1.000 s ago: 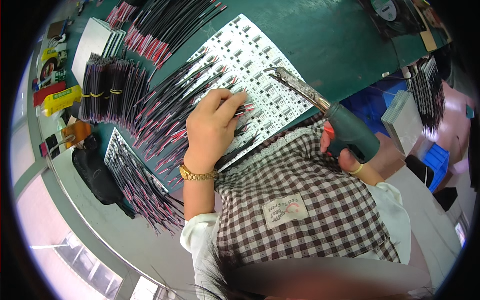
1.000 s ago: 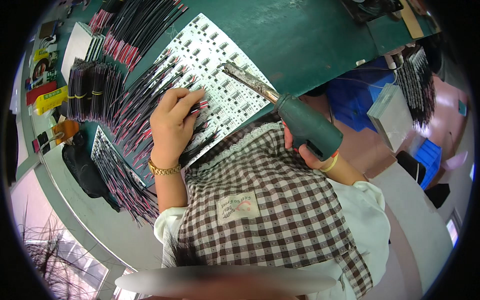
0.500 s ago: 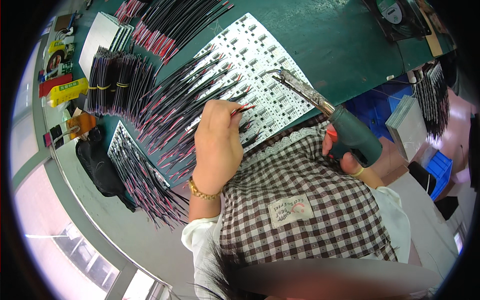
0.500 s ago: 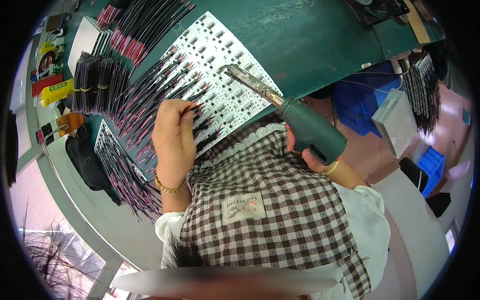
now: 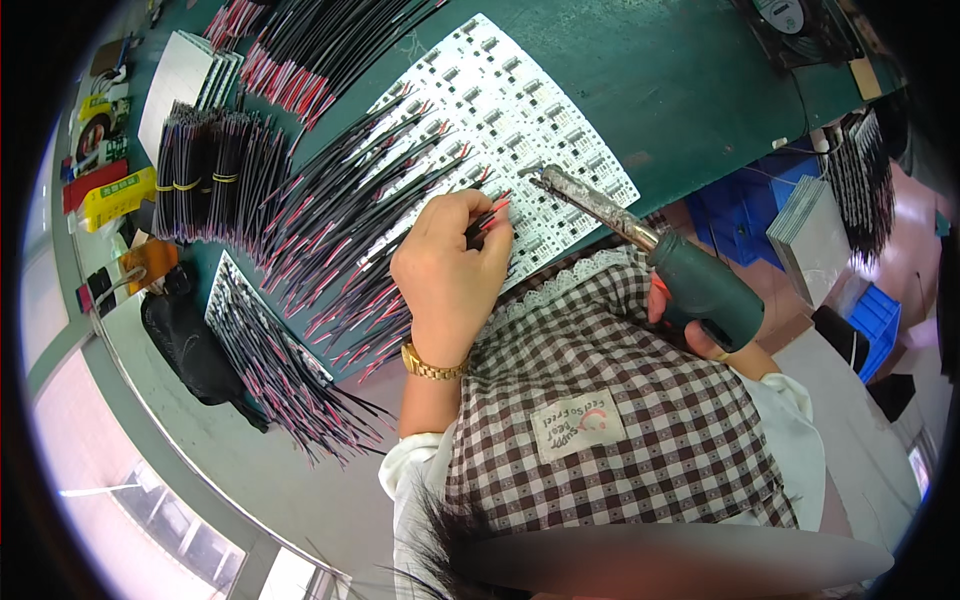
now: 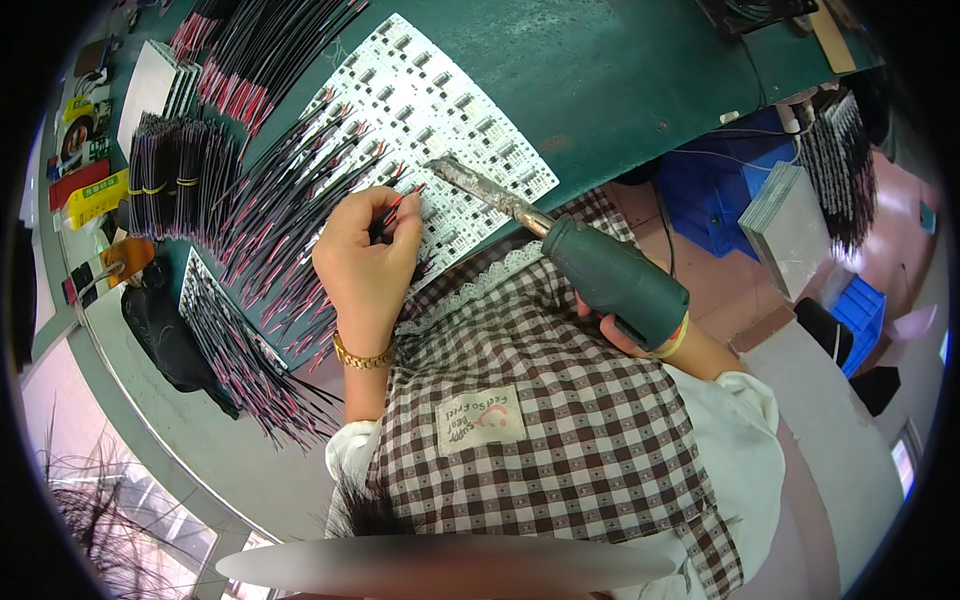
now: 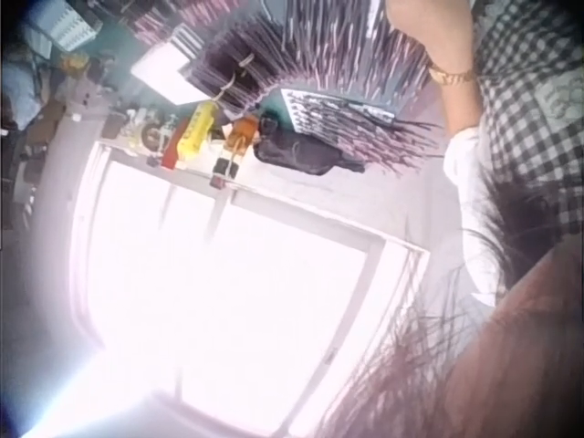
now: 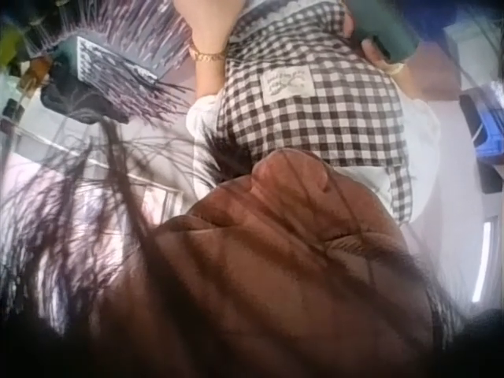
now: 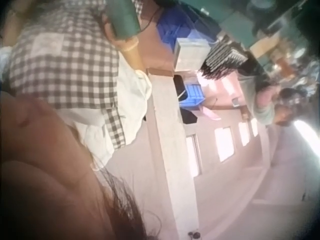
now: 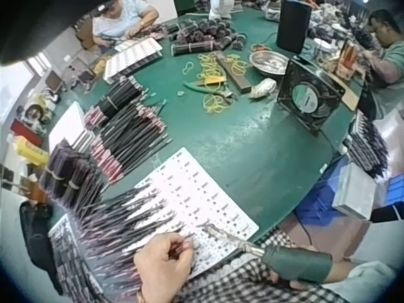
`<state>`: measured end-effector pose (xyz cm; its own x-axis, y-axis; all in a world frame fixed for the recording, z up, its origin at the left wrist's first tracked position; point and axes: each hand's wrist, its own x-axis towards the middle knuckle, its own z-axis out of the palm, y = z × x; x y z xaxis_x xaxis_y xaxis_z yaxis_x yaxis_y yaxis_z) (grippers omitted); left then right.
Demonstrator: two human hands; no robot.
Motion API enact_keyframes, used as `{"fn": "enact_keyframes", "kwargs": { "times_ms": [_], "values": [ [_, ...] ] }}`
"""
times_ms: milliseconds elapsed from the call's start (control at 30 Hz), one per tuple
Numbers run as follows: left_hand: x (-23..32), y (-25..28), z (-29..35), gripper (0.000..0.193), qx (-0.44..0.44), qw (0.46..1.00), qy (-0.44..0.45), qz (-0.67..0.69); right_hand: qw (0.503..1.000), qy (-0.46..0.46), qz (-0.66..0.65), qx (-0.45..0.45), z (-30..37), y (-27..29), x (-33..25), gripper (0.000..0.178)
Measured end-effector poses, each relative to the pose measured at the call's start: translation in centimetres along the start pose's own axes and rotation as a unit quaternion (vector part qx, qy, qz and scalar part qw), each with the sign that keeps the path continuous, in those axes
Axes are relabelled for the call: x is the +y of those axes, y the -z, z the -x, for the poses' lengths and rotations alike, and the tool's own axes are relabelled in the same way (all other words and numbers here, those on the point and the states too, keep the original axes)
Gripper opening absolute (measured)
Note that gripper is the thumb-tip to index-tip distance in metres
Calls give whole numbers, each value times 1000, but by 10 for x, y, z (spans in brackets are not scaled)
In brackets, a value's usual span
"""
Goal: The person solders multiple sets of black and red wires to a printed circuit board template using a soldering iron.
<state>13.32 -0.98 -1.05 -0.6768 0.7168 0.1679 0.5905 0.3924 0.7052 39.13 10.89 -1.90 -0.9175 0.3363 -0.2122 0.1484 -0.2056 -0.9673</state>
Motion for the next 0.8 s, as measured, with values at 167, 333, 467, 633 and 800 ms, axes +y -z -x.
{"fn": "enact_keyframes", "kwargs": {
  "times_ms": [167, 333, 467, 633, 800],
  "values": [
    [1, -1, -3, 13, 1, 1000, 6, 5, 998, -59, -3, 18, 15, 3, 9, 60],
    [0, -2, 0, 13, 4, 1000, -6, -7, 995, -25, 85, -42, 0, 8, 1, 51],
    [-1, -3, -1, 14, 11, 1000, -12, 2, 996, -57, 71, -17, 5, 4, 3, 46],
    [-1, -2, -1, 13, 8, 1000, -16, -9, 995, -88, 37, -2, 6, 2, 5, 50],
    [-2, -1, -1, 13, 4, 999, -28, -19, 996, -64, 59, 23, 2, -2, -9, 69]
  ]
}}
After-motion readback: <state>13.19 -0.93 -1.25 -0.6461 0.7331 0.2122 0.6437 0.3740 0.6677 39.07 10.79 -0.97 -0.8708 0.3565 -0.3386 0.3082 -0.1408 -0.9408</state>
